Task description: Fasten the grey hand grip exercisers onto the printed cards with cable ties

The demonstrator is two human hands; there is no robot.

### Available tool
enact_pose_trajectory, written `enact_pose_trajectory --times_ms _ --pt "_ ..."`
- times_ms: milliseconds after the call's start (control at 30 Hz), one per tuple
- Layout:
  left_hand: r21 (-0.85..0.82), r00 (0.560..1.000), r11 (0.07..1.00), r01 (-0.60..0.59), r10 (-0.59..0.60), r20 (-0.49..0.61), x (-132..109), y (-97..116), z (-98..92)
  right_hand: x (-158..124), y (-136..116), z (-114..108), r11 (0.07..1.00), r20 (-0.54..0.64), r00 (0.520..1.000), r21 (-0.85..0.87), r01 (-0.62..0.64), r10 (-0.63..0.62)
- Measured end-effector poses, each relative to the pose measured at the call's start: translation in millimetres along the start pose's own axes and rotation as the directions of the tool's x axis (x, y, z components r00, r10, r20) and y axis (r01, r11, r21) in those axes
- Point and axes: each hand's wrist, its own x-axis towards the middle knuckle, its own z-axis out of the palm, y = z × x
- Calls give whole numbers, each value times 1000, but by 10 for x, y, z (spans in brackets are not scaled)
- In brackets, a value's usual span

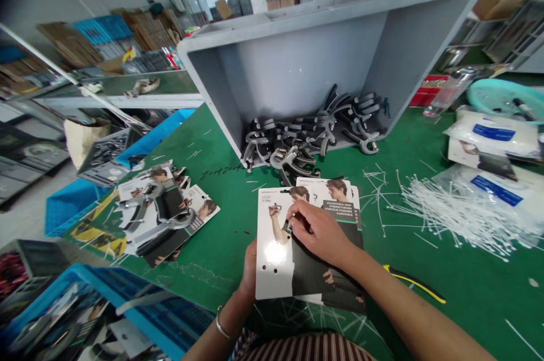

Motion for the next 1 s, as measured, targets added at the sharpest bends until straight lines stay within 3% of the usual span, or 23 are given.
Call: enact_pose_trajectory --times_ms 233,367,433,500,567,633,833,933,1000 --pt "163 993 980 -115 113 20 -102 24 17 7 -22 -99 994 101 992 84 63 -72" --pt "279 978 938 -204 210 10 -43 342 62 -46 -22 -141 976 52 997 210 52 -65" --pt "375 947 870 -319 308 92 1 570 100 -60 -9 -151 967 -17 999 253 33 -29" --pt "441 903 789 -427 350 249 24 741 139 -68 13 -160 960 -57 998 279 -4 21" --pt "457 862 742 -490 334 381 21 802 159 -80 35 -172 951 -57 997 305 -39 60" --pt "469 844 717 -515 328 424 6 768 146 -100 45 -183 952 -45 998 303 -36 52" --pt "556 869 671 -491 337 361 -25 627 61 -134 3 -157 983 -83 988 119 140 -131" --pt "539 885 706 -459 310 347 -37 600 69 -131 -6 -135 979 -114 977 80 189 -179" --pt "506 917 766 -397 300 264 -28 562 79 -132 0 -125 970 -88 969 50 238 -233"
